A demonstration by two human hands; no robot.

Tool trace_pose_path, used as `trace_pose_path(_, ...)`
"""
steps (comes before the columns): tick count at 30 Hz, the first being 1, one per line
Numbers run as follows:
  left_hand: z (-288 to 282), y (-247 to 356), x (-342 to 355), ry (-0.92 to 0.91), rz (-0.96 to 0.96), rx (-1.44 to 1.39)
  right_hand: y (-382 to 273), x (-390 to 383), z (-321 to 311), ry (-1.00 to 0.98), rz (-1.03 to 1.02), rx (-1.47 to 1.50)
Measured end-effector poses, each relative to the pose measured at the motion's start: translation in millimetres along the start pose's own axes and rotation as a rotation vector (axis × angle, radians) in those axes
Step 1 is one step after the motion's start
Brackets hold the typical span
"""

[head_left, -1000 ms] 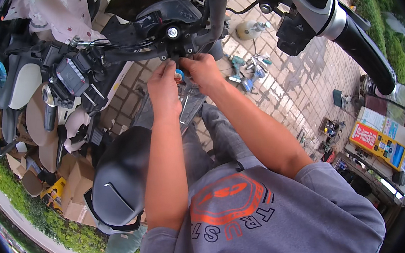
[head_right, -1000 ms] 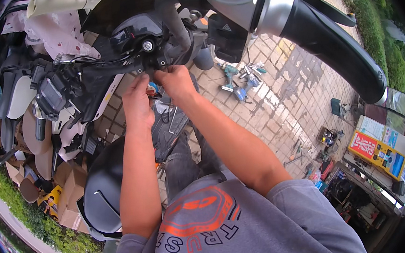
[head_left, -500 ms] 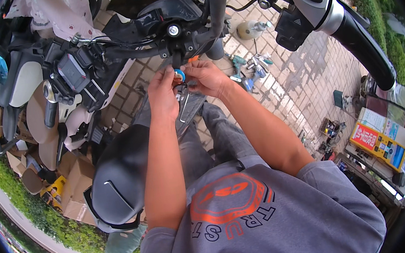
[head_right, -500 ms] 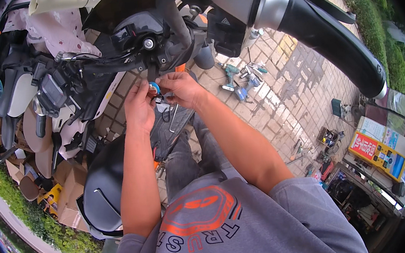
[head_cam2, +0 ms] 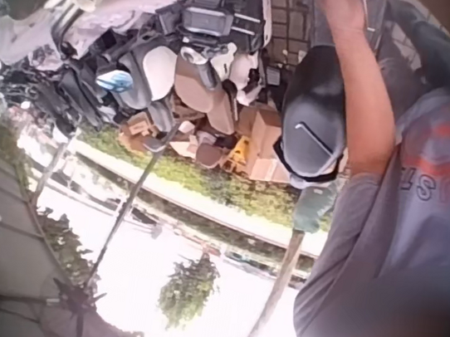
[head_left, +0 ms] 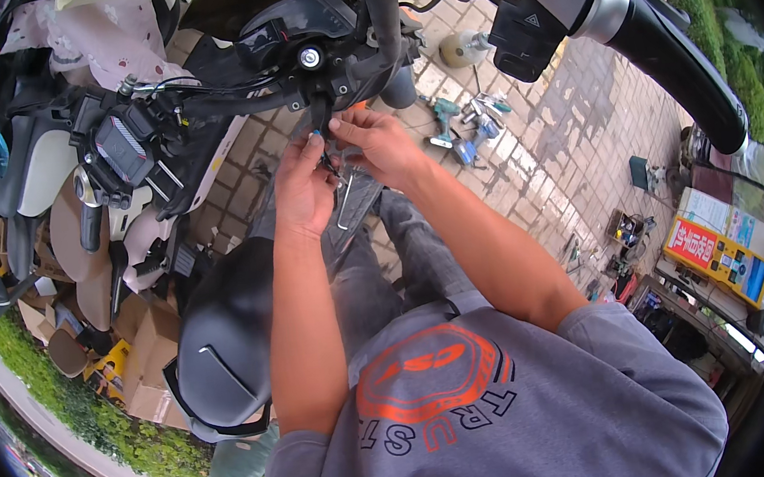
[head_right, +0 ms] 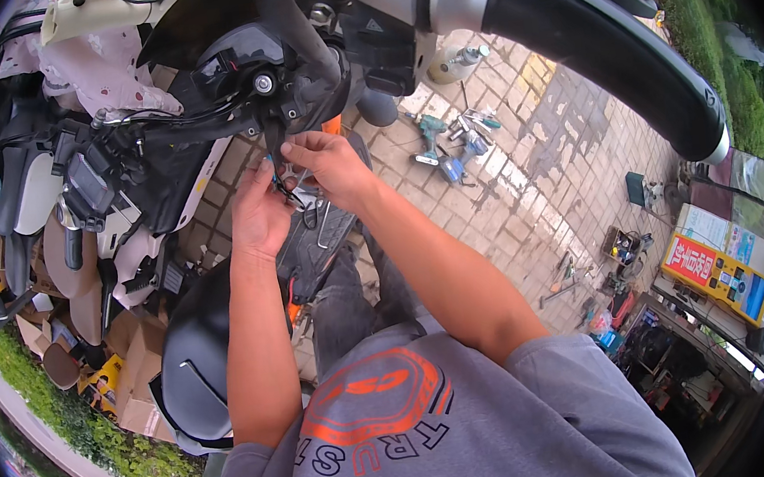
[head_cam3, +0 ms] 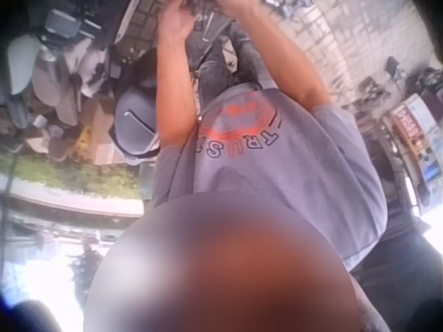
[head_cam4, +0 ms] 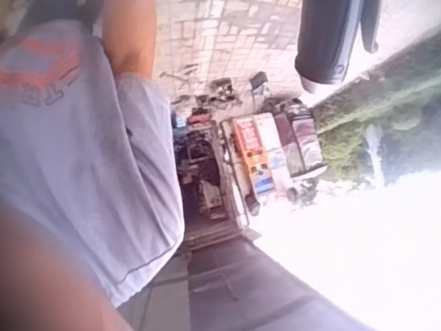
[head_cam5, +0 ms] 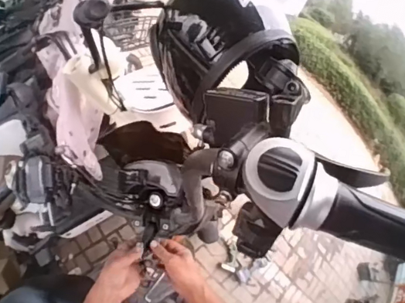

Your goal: The person works on the handlebar area of a white scooter, using an orange-handled screwdriver to loosen and tighten screws on the handlebar clamp and ignition assembly. They repeatedly adjust the handlebar position and tighten fasteners, then insert a key into the ignition and turn it.

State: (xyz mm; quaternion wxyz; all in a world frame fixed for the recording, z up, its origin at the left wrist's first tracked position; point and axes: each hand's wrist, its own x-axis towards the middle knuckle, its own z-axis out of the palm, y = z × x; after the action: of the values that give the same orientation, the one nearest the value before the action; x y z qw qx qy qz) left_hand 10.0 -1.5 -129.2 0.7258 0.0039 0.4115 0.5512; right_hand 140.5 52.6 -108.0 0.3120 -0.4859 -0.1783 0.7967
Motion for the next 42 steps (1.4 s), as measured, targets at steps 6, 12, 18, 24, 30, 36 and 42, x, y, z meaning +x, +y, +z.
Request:
trace_pose_path(6,9.0,10.4,-0.9,0.112,0.026,0.066,10.5,13.1,-9.5,-0.227,0.175,0.316)
trace_pose_path(12,29.4,21.9,1.3,0.189,0.109,0.388,11.0,19.5,-12.5,-0.33,0.16,0.255)
trace_pose_path(18,45.6,31.3,0.1,0.304,0.121,0.477,-3.4,4.0,19.6,0.048,0.061,0.334)
trace_pose_path(24,58.3,33.9,11.3,0.401,0.088,0.36,6.7,5.0,28.2,0.066,0.006,0.466)
trace_pose_path(30,45.2,45.5,16.2,0.397,0.048,0.327,10.3,5.8,31.8,-0.142,0.171,0.728)
trace_pose_path(36,31.2,30.6,11.8,0.388,0.037,0.325,25.1,18.6,20.4,0.062,0.218,0.47)
trace_pose_path(42,27.8,22.9,13.5,0.348,0.062,0.31,25.9,11.7,22.6,0.25,-0.038,0.197)
